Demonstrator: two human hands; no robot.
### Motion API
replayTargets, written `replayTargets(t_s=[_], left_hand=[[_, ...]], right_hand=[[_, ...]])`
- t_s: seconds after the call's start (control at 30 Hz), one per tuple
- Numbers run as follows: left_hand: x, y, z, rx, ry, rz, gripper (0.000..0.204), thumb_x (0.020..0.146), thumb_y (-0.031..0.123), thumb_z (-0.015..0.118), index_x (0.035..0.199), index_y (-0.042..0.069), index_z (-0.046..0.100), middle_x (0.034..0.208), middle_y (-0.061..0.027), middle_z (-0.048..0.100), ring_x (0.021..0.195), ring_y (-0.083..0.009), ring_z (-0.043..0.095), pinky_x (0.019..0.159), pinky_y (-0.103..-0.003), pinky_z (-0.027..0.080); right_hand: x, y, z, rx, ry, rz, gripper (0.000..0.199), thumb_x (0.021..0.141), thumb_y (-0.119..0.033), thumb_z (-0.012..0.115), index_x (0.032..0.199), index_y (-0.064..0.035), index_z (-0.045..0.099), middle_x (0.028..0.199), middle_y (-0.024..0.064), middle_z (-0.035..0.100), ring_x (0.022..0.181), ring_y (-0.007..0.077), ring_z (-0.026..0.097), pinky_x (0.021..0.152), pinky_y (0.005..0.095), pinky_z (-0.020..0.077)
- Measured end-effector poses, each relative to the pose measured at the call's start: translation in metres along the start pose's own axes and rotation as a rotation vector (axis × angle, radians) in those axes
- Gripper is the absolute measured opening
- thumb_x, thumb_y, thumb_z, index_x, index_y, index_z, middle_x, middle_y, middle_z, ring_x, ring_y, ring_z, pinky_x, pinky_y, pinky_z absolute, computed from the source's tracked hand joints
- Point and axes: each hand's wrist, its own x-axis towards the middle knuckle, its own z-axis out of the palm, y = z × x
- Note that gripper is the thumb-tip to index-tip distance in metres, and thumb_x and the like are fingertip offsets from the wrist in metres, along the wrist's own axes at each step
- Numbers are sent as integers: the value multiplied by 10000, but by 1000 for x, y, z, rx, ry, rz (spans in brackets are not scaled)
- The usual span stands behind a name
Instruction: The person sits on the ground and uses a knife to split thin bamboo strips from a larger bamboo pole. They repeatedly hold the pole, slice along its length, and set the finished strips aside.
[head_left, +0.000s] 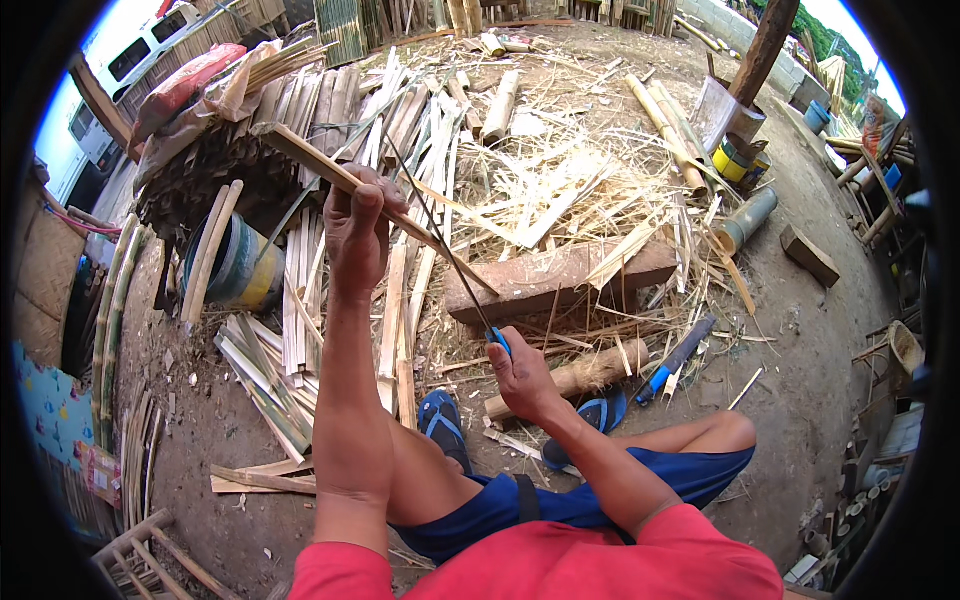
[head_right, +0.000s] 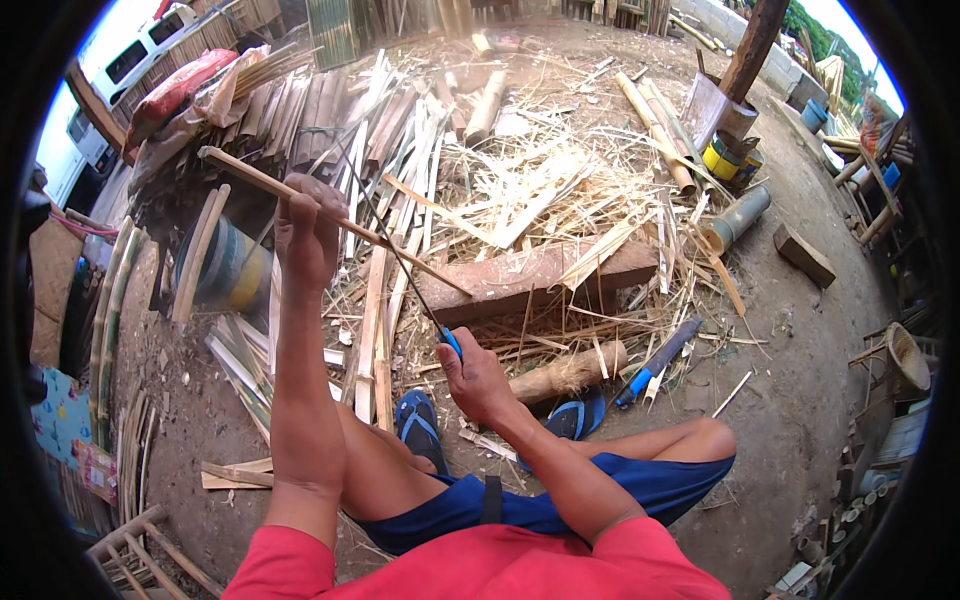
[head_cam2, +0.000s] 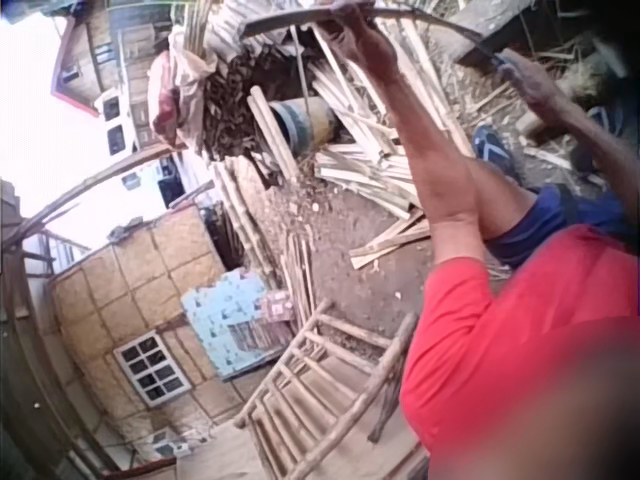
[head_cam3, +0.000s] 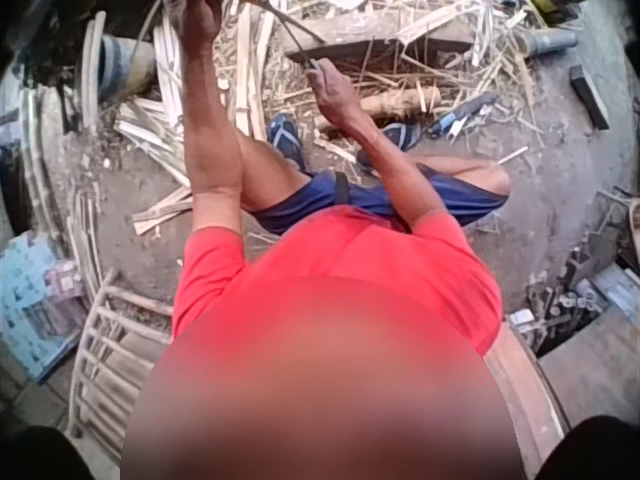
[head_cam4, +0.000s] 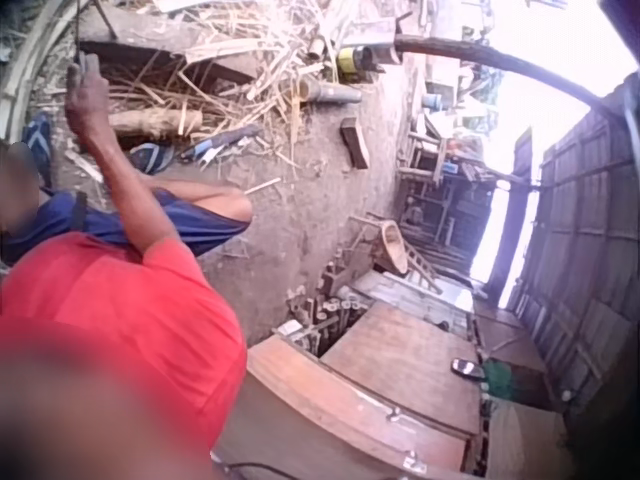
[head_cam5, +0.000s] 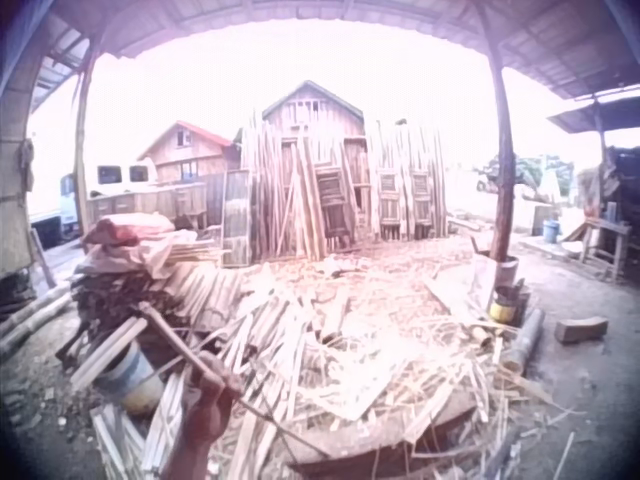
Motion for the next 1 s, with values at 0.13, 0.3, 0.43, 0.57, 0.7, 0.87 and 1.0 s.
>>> replayTargets(t_s=[0.13,0.3,0.43,0.57,0.7,0.87,1.0], left_hand=[[0,-2,-4,-15,25,19,275,936,325,713,1010,106,563,817,2,599,788,-107,586,780,-297,491],[-3,3,-1,-25,7,38,258,942,306,709,995,95,569,817,-8,612,794,-111,595,784,-298,494],[-6,0,10,219,220,116,242,947,292,708,965,75,602,817,-30,675,776,-123,632,789,-293,495],[-5,-10,24,280,356,202,162,937,163,719,969,75,586,804,-43,684,743,-135,643,790,-302,510],[-2,-9,24,256,423,217,162,925,127,727,961,78,577,806,-47,689,745,-135,649,798,-311,521],[-3,-12,12,269,384,159,152,904,125,748,962,64,621,824,-51,704,776,-133,658,808,-311,521],[-9,-44,8,314,407,138,131,911,149,744,967,60,665,848,-40,712,778,-121,649,804,-278,507]], right_hand=[[5,75,22,-201,64,340,399,1025,-424,476,1000,-33,552,800,276,644,817,514,614,690,552,471],[6,138,9,-231,-48,631,555,1011,-524,424,942,-6,610,845,276,662,844,491,640,757,541,495],[26,79,-5,-106,-53,574,533,1035,-505,413,916,-3,549,759,212,613,658,404,591,635,491,467],[24,7,1,-54,13,127,441,1057,-428,431,929,-13,507,718,194,563,628,376,536,616,463,436],[20,30,25,-50,60,236,447,1043,-446,432,967,-18,537,842,254,621,829,465,587,718,515,449],[36,108,19,-228,-9,857,559,1023,-524,403,989,-4,606,973,275,667,970,472,624,840,534,469],[37,85,10,-154,-44,526,539,1027,-518,412,986,-7,578,951,272,659,950,484,617,806,531,464]])
